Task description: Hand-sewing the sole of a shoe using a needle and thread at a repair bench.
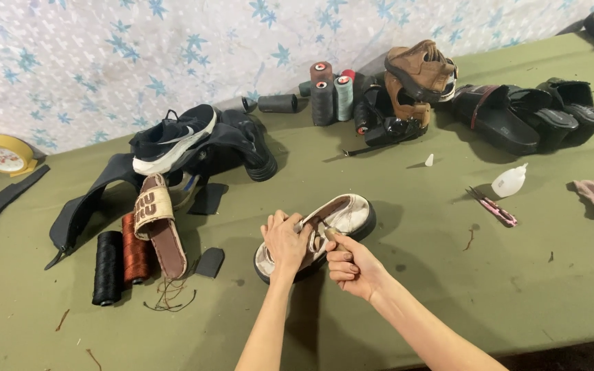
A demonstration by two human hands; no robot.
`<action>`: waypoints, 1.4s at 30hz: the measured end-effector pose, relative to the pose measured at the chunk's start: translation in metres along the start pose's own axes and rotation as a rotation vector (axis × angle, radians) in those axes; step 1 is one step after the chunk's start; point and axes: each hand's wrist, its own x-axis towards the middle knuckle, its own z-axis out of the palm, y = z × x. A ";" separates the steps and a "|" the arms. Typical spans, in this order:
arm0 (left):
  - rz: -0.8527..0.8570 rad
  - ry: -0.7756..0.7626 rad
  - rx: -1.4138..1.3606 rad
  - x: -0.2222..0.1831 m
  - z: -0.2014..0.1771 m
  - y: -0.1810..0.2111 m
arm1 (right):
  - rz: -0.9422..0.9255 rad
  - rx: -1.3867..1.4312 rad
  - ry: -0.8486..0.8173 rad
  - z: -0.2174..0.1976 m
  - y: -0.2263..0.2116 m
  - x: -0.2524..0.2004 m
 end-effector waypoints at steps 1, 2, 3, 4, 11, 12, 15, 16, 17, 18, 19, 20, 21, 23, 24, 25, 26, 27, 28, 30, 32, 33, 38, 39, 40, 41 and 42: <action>-0.009 -0.012 -0.001 0.000 -0.002 0.002 | 0.009 0.063 -0.039 -0.004 0.003 0.003; -0.016 -0.021 -0.005 0.001 -0.003 0.005 | 0.013 0.123 -0.079 -0.009 0.003 0.005; -0.015 -0.021 -0.008 0.004 -0.005 0.007 | 0.010 0.122 -0.077 -0.010 0.004 0.006; -0.024 -0.027 0.003 0.004 -0.007 0.009 | -0.058 -0.110 0.012 -0.011 0.005 0.007; -0.037 -0.044 0.023 0.002 0.000 0.005 | -0.487 -2.133 0.691 -0.014 0.018 0.019; -0.035 -0.045 0.023 0.002 0.000 0.005 | -0.486 -2.132 0.693 -0.017 0.016 0.023; -0.038 -0.034 0.003 0.003 -0.001 0.006 | -0.405 -2.112 0.690 -0.018 0.007 0.022; -0.042 -0.036 0.013 0.003 0.000 0.007 | -0.294 -1.457 0.446 -0.015 0.003 0.013; -0.045 -0.037 0.022 0.002 0.001 0.008 | -0.183 -0.800 0.208 -0.012 -0.001 0.004; -0.047 -0.036 0.019 0.003 -0.002 0.011 | -0.183 -0.802 0.210 -0.019 0.004 0.007; -0.043 -0.044 0.033 0.004 -0.005 0.013 | -0.082 -0.325 0.024 -0.025 0.009 0.010; -0.040 -0.053 0.048 0.003 -0.008 0.015 | 0.014 0.156 -0.160 -0.032 0.016 0.012; -0.041 -0.054 0.046 0.003 -0.007 0.017 | 0.015 0.156 -0.157 -0.026 0.017 0.008; -0.046 -0.053 0.045 0.003 -0.011 0.017 | -0.061 0.105 -0.039 -0.010 0.021 0.000; -0.041 -0.053 0.047 0.005 -0.011 0.017 | -0.064 0.109 -0.042 0.000 0.020 -0.003; -0.045 -0.064 0.056 0.006 -0.012 0.016 | -0.086 -0.226 0.127 0.011 0.018 -0.007; -0.050 -0.080 0.062 0.005 -0.011 0.017 | -0.106 -0.560 0.302 0.019 0.016 -0.012; -0.047 -0.085 0.060 0.005 -0.011 0.019 | -0.106 -0.556 0.306 0.017 0.017 -0.012; -0.060 -0.087 0.044 0.005 -0.011 0.019 | -0.156 -1.123 0.466 0.015 0.019 -0.012; -0.078 -0.093 0.029 0.003 -0.012 0.019 | -0.200 -1.694 0.611 0.014 0.021 -0.011; -0.082 -0.057 0.009 0.004 -0.013 0.019 | -0.204 -1.624 0.575 0.017 0.015 -0.009; -0.080 -0.052 0.008 0.007 -0.013 0.018 | -0.210 -1.625 0.574 0.003 0.011 -0.004; -0.071 -0.054 -0.018 0.006 -0.017 0.023 | 0.068 0.573 -0.300 -0.029 0.035 -0.002; -0.069 -0.049 -0.015 0.006 -0.020 0.024 | 0.069 0.572 -0.307 -0.020 0.034 -0.005; -0.073 -0.066 -0.023 0.006 -0.022 0.025 | -0.018 0.242 -0.082 -0.012 0.032 -0.008; -0.077 -0.083 -0.031 0.005 -0.022 0.026 | -0.105 -0.090 0.140 -0.005 0.031 -0.011; -0.074 -0.092 -0.033 0.004 -0.022 0.026 | -0.106 -0.083 0.147 0.012 0.028 -0.022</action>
